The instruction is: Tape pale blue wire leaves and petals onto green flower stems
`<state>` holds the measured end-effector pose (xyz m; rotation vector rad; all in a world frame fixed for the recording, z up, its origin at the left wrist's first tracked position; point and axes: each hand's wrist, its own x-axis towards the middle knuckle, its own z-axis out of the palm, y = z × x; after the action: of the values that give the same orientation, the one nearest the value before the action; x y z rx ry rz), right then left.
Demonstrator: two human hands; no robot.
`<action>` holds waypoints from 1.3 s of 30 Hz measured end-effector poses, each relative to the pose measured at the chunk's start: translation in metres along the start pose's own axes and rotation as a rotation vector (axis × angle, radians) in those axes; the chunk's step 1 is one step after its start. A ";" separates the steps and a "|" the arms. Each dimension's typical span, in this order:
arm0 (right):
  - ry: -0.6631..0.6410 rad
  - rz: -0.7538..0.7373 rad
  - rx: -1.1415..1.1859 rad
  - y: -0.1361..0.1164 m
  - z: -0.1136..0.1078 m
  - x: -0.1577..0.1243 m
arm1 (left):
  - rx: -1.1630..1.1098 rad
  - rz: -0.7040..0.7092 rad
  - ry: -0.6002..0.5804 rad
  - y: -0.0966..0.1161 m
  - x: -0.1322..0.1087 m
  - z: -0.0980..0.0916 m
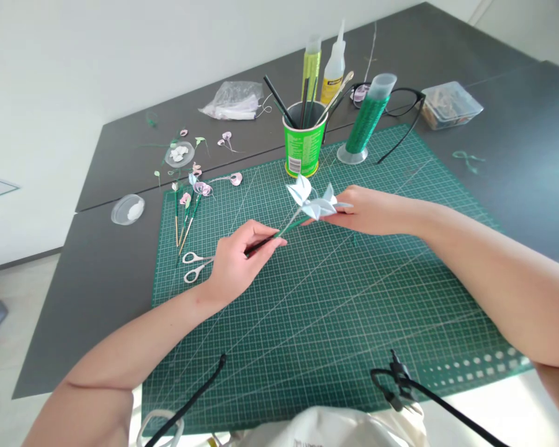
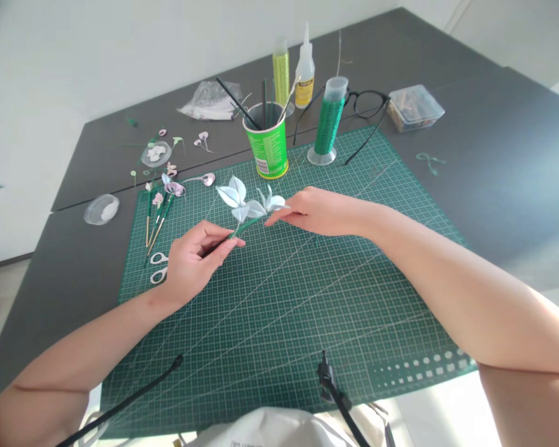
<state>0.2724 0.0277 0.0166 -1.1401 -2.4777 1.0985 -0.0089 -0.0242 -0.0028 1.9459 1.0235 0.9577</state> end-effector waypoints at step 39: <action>-0.091 -0.279 0.525 -0.047 -0.002 -0.028 | 0.329 0.001 -0.286 0.005 -0.001 -0.004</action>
<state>0.2653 -0.0120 0.0544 -0.5858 -2.1198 1.5999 -0.0110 -0.0263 0.0026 2.2718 1.0604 0.5104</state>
